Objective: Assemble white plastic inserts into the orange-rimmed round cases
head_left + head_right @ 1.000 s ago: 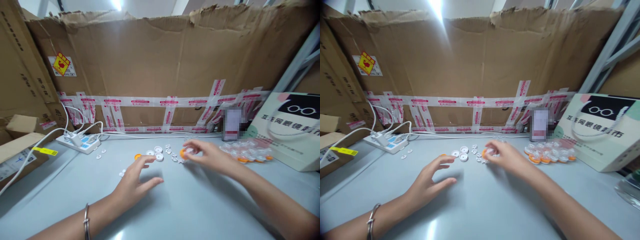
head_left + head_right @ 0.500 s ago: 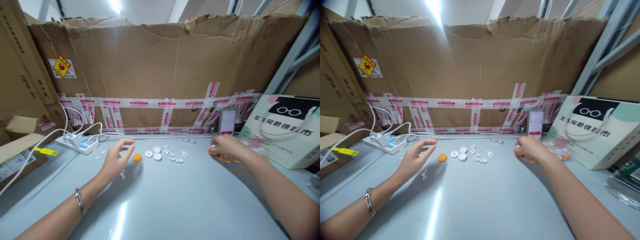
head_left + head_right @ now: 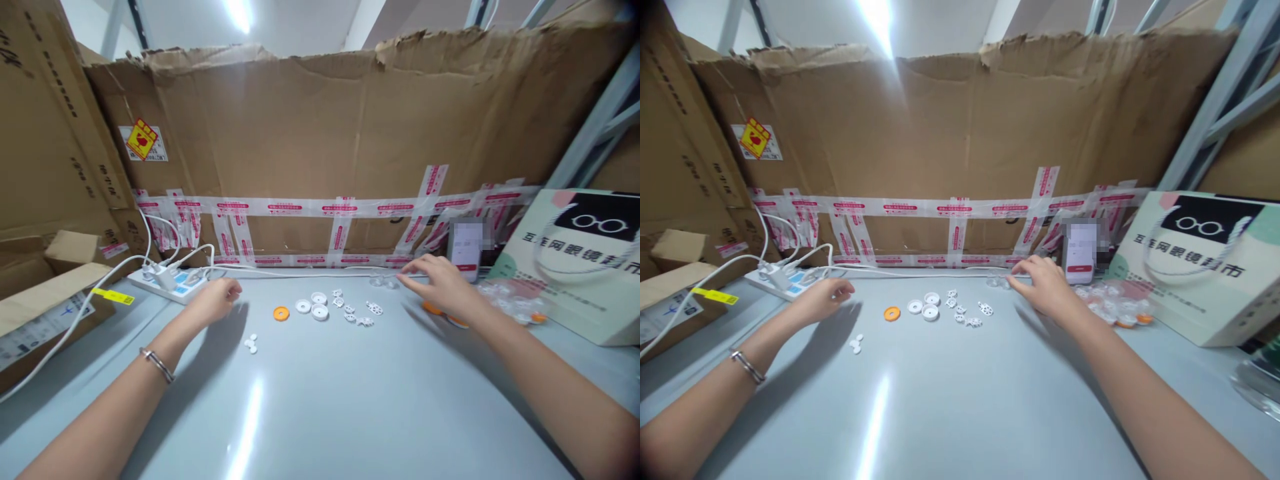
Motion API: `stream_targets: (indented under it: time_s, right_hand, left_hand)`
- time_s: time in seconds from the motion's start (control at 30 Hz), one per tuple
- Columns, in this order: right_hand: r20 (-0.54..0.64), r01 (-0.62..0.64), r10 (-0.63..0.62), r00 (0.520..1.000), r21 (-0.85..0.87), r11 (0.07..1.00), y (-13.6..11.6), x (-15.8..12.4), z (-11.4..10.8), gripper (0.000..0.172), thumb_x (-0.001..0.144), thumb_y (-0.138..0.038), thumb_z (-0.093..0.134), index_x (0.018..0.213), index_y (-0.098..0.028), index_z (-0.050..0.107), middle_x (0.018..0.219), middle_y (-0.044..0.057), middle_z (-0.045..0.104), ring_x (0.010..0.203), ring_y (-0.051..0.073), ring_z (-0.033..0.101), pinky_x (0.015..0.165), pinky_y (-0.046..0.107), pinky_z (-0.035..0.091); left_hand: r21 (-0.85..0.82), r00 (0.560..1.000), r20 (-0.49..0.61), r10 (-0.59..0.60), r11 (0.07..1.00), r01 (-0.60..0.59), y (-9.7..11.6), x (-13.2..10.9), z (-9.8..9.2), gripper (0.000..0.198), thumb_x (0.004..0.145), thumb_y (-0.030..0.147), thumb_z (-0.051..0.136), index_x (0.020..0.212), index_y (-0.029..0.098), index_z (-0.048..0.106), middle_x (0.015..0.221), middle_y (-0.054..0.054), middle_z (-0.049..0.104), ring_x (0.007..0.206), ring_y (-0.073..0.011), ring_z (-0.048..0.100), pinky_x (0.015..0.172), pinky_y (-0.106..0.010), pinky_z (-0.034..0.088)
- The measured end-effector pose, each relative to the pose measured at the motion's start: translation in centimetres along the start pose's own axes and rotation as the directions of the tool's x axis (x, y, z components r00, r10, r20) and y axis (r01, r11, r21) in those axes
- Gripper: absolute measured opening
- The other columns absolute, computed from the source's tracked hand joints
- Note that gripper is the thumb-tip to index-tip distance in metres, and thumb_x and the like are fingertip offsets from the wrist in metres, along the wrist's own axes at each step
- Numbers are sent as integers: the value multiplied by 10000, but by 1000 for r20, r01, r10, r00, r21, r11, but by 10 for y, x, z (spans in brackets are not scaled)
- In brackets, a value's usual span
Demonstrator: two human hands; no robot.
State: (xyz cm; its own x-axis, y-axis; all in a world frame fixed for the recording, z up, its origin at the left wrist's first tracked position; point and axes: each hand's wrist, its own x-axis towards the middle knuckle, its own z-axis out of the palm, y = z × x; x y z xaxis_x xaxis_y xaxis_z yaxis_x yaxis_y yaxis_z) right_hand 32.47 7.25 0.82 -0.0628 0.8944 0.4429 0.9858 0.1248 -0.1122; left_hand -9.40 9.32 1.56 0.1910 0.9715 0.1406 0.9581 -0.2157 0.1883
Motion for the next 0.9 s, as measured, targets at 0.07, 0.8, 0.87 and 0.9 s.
stream_targets:
  time_s: [0.07, 0.8, 0.87, 0.9]
  right_hand:
    - [-36, 76, -72, 997, 95, 993, -7, -1, 1, 272, 783, -420, 452, 769, -209, 623, 851, 78, 603, 841, 258, 534, 759, 387, 413]
    - [-64, 257, -249, 966, 280, 925, -41, -14, 0, 207, 833, -314, 429, 737, -202, 574, 795, 61, 641, 773, 216, 534, 741, 361, 406]
    - [-45, 269, -268, 962, 289, 919, -44, -15, 0, 195, 835, -303, 430, 745, -207, 574, 805, 60, 642, 774, 214, 537, 738, 358, 408]
    - [-38, 273, -274, 961, 292, 916, -45, -15, 1, 192, 834, -301, 432, 744, -209, 574, 806, 58, 643, 772, 213, 539, 734, 357, 409]
  left_hand:
    - [79, 996, -1, -85, 993, 84, -19, 1, -13, 194, 653, 141, 455, 729, 149, 634, 817, -117, 676, 803, -266, 609, 710, -331, 443]
    - [-120, 959, -16, 283, 952, -283, 59, -30, 4, 179, 762, 120, 435, 767, 184, 602, 828, -26, 640, 768, -152, 587, 694, -227, 430]
    - [-251, 882, -11, 471, 852, -459, 85, -43, 18, 171, 783, 122, 437, 773, 184, 596, 823, -30, 623, 740, -148, 582, 679, -233, 437]
    - [-266, 851, -1, 525, 820, -507, 96, -48, 24, 164, 786, 124, 445, 773, 183, 597, 811, -34, 620, 734, -155, 580, 666, -243, 439]
